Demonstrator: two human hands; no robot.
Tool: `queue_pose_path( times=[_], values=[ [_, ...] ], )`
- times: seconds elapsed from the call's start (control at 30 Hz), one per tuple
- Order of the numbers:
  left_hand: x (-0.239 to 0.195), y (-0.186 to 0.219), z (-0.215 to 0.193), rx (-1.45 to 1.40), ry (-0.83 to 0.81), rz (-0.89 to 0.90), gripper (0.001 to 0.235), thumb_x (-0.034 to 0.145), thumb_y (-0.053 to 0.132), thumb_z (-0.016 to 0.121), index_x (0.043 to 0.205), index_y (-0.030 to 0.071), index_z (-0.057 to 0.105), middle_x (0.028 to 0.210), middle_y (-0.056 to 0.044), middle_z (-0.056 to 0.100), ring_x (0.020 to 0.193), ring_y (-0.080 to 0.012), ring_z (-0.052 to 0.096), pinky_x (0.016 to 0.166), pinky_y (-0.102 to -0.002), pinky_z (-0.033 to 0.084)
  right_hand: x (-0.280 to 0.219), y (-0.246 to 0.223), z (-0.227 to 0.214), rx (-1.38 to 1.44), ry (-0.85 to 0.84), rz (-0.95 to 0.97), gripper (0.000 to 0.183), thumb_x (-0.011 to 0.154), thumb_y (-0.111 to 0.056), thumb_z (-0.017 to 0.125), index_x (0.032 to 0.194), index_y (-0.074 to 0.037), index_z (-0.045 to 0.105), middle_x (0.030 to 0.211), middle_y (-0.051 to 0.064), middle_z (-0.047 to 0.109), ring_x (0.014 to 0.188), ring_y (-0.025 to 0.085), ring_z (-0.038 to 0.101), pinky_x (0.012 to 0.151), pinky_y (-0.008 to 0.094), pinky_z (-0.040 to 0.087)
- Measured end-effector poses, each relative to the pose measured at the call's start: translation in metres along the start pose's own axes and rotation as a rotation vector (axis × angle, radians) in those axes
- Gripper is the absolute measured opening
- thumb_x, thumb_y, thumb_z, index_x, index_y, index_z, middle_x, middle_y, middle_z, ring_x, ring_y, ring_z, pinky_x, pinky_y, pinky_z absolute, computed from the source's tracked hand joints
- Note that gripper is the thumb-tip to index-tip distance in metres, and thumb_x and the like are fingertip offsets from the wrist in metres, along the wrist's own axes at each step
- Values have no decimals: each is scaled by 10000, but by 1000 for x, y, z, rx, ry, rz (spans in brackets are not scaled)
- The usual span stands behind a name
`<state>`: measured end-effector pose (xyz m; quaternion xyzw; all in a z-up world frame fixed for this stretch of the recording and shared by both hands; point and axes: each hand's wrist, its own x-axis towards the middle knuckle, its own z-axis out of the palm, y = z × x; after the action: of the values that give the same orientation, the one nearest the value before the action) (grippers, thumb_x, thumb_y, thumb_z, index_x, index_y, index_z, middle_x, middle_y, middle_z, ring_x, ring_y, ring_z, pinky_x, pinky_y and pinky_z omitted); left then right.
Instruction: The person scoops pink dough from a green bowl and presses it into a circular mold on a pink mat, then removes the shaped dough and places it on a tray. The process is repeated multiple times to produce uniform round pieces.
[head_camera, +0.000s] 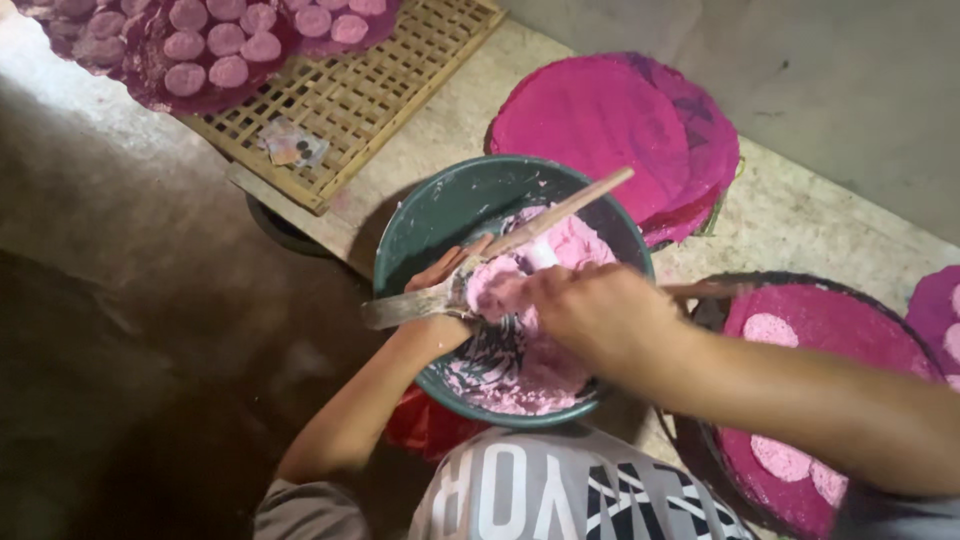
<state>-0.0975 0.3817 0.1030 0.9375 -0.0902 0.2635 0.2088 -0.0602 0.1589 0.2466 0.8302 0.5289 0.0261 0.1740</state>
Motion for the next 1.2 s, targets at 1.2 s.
queue_pose_path(
  times=[1.2],
  values=[
    [0, -1, 4, 159, -43, -13, 562, 838, 475, 737, 1329, 258, 573, 1475, -108, 595, 1224, -313, 617, 1019, -386, 500, 27, -13, -10, -66, -85, -74, 241, 998, -144, 552, 1201, -24, 599, 926, 114, 686, 711, 214, 730, 521, 352, 593]
  ],
)
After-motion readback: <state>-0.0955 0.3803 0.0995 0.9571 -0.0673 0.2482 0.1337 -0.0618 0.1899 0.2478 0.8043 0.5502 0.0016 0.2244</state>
